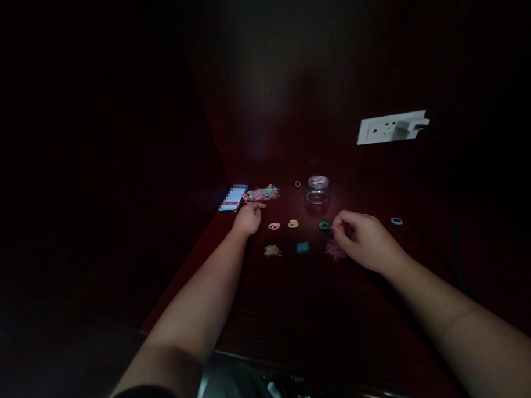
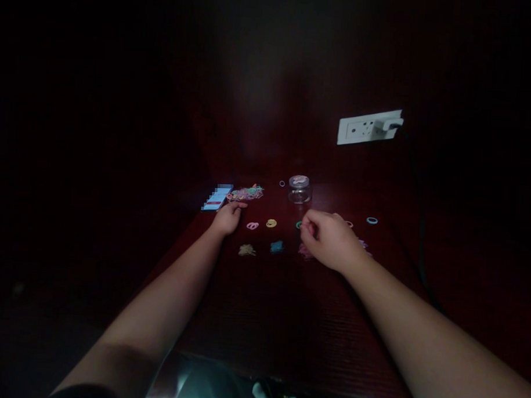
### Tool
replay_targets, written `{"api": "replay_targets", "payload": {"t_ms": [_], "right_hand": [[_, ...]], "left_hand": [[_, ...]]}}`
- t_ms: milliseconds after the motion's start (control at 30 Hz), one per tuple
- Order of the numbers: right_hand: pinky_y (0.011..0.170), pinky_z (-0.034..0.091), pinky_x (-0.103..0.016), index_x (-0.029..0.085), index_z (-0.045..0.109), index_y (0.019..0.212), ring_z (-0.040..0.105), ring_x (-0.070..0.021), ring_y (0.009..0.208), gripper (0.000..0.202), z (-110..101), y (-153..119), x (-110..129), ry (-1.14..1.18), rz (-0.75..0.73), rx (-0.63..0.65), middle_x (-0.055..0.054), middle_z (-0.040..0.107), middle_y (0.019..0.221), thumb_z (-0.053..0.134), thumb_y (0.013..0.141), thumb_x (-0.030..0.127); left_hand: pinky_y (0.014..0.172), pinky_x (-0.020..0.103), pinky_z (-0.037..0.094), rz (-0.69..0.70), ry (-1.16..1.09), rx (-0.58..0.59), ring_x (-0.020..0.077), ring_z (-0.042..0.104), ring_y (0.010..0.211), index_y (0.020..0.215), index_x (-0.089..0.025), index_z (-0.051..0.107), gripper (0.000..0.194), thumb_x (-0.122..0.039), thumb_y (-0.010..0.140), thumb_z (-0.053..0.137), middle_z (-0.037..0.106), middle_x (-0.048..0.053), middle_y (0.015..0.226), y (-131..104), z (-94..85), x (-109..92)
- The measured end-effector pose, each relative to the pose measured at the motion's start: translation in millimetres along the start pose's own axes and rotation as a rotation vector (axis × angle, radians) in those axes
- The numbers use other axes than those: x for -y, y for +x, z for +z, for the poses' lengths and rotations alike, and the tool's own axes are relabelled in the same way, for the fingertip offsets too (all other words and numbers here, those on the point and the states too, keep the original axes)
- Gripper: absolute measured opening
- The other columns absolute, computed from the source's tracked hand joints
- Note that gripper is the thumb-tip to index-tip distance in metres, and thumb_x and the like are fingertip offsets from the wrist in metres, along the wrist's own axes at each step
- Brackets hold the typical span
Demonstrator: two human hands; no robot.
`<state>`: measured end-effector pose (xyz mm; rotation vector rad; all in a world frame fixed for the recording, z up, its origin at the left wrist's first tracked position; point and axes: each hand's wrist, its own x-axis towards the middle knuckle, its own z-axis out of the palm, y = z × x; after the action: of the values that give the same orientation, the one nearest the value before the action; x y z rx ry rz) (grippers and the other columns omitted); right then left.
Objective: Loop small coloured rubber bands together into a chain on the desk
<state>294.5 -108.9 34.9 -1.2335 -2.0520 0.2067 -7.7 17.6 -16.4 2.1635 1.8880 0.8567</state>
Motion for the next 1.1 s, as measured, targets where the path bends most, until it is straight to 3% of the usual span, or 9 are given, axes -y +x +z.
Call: {"api": "replay_targets", "payload": {"t_ms": [267, 433, 667, 1100], "right_hand": [[0.059, 0.036, -0.028, 0.022, 0.054, 0.070, 0.051, -0.0131, 0.053, 0.015, 1.0, -0.5, 0.1, -0.012, 0.021, -0.005, 0.002, 0.059, 0.059, 0.055, 0.085, 0.022], [0.058, 0.036, -0.028, 0.022, 0.054, 0.072, 0.052, -0.0133, 0.054, 0.014, 1.6, -0.7, 2.1, -0.005, 0.042, 0.018, 0.003, 0.059, 0.060, 0.055, 0.086, 0.022], [0.060, 0.037, -0.028, 0.022, 0.055, 0.074, 0.053, -0.0133, 0.054, 0.013, 2.2, -1.0, 2.8, -0.027, 0.043, 0.019, 0.003, 0.060, 0.060, 0.055, 0.087, 0.022], [0.063, 0.039, -0.030, 0.022, 0.056, 0.072, 0.054, -0.0139, 0.053, 0.014, 1.5, -1.2, 4.5, -0.031, 0.033, 0.003, 0.003, 0.061, 0.059, 0.056, 0.086, 0.022]], "left_hand": [[0.108, 0.039, 0.045, 0.050, 0.085, -0.013, 0.0280, 0.062, 0.118, 0.110, -0.021, 0.074, 0.030, -0.023, 0.088, 0.054, 0.072, 0.008, 0.121, 25.6, 8.6, 3.6], [0.106, 0.041, 0.046, 0.045, 0.121, -0.006, 0.0284, 0.063, 0.115, 0.117, -0.023, 0.072, 0.035, -0.022, 0.087, 0.054, 0.072, 0.008, 0.119, 35.7, 10.0, 0.1], [0.114, 0.042, 0.037, 0.085, 0.152, -0.044, 0.0282, 0.055, 0.125, 0.125, -0.022, 0.067, 0.038, -0.025, 0.088, 0.055, 0.064, 0.009, 0.131, 44.3, 12.8, 0.5], [0.109, 0.039, 0.042, 0.057, 0.157, -0.112, 0.0254, 0.056, 0.115, 0.092, -0.021, 0.075, 0.019, -0.030, 0.088, 0.059, 0.064, 0.009, 0.116, 55.0, 19.3, 11.0]]}}
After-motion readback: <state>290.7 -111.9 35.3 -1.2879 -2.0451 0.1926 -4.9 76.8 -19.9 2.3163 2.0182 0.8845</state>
